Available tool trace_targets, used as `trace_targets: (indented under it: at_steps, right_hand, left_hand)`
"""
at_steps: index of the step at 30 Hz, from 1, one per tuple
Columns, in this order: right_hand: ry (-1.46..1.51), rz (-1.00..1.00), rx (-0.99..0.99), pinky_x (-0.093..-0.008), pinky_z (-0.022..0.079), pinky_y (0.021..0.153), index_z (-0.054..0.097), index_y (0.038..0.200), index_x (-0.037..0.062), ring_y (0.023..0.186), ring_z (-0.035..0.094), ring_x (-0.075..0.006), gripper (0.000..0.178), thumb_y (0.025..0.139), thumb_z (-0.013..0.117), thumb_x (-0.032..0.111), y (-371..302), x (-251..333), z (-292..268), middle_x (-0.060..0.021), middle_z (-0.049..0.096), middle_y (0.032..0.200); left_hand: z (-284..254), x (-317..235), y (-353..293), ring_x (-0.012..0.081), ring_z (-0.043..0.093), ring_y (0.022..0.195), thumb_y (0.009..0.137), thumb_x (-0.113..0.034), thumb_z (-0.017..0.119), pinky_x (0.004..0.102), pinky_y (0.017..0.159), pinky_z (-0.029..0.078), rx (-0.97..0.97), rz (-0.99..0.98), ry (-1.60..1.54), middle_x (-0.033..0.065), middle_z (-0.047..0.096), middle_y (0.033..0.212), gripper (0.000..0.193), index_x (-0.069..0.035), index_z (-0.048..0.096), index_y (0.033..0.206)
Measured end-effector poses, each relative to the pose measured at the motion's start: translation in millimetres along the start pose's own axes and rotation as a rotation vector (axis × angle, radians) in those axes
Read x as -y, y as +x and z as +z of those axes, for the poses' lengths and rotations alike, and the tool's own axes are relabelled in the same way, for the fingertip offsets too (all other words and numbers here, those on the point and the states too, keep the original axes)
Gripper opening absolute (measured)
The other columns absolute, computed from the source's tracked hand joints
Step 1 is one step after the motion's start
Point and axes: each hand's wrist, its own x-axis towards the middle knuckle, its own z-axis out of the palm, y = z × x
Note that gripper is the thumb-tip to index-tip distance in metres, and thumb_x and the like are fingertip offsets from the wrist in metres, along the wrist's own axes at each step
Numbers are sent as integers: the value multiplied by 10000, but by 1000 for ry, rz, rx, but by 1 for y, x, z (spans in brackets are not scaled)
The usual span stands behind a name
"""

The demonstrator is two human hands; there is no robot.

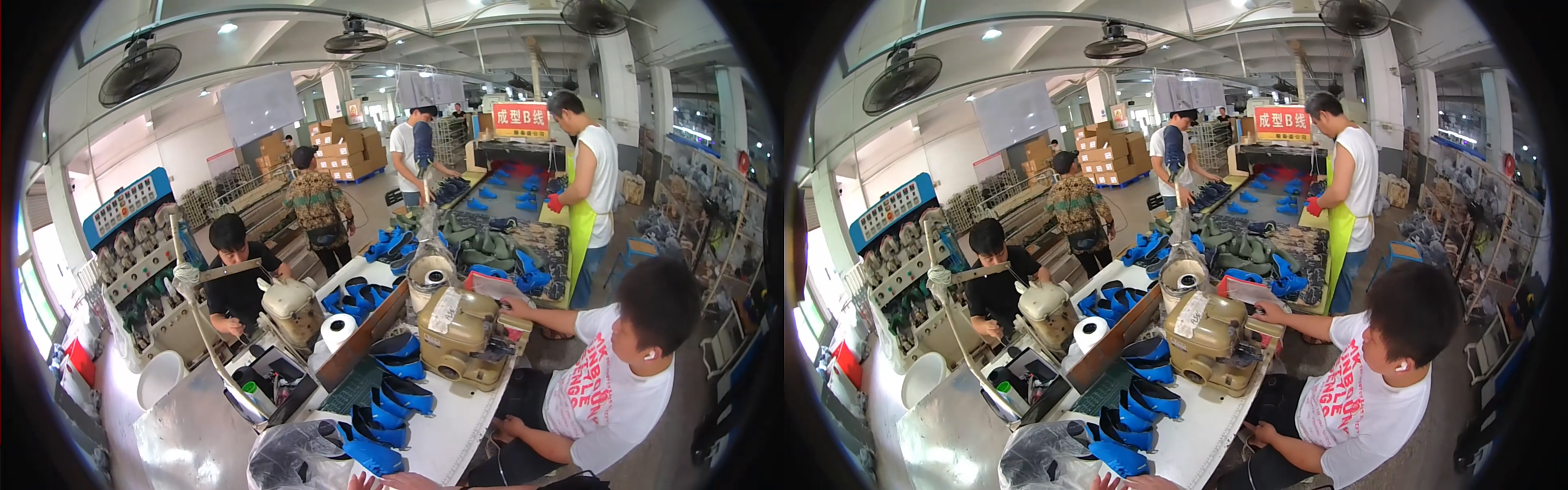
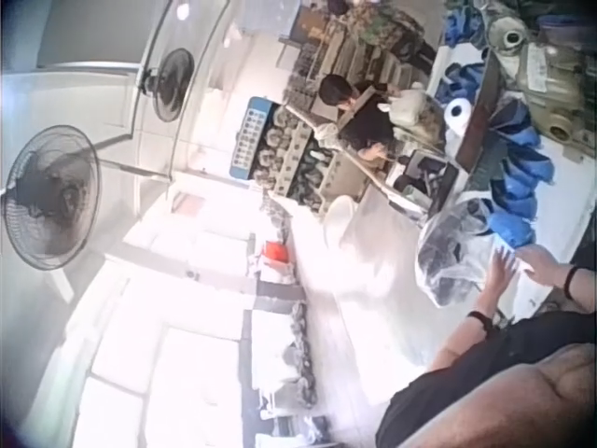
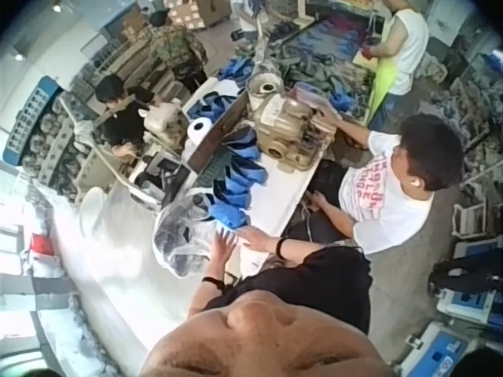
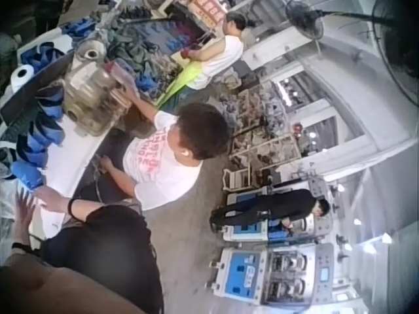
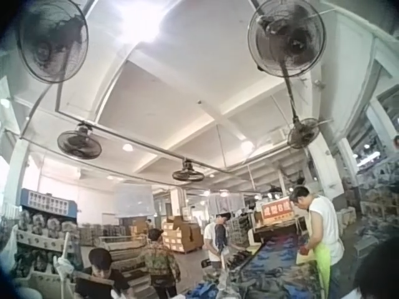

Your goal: Operates an industrial shoe lasting machine to shape and set blue athletic shoe uppers.

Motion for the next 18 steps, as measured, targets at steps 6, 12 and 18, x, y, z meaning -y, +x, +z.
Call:
trace_targets:
  at_steps: [6,12,18]
  right_hand:
    - [-164,225,-99,-454,442,961,496,1347,88,1180,524,-354,515,856,620,182,21,8,-8,-175,554,1280]
    - [-285,249,-98,-468,457,897,460,1347,67,1122,540,-354,596,802,669,191,16,43,10,-168,521,1271]
    - [-92,75,-217,-428,470,885,590,1174,91,1078,564,-313,380,802,651,141,-28,113,52,-104,581,1169]
  left_hand:
    - [-22,22,-61,447,466,1270,990,-562,366,595,1022,409,-54,-87,47,222,391,1460,705,-77,267,1491]
    - [-123,36,-115,360,555,1178,977,-441,500,490,960,481,-363,116,200,210,531,1318,618,-8,382,1402]
    - [-246,58,-193,353,583,1116,904,-302,622,447,926,470,-864,452,936,200,615,1210,445,-5,586,1235]
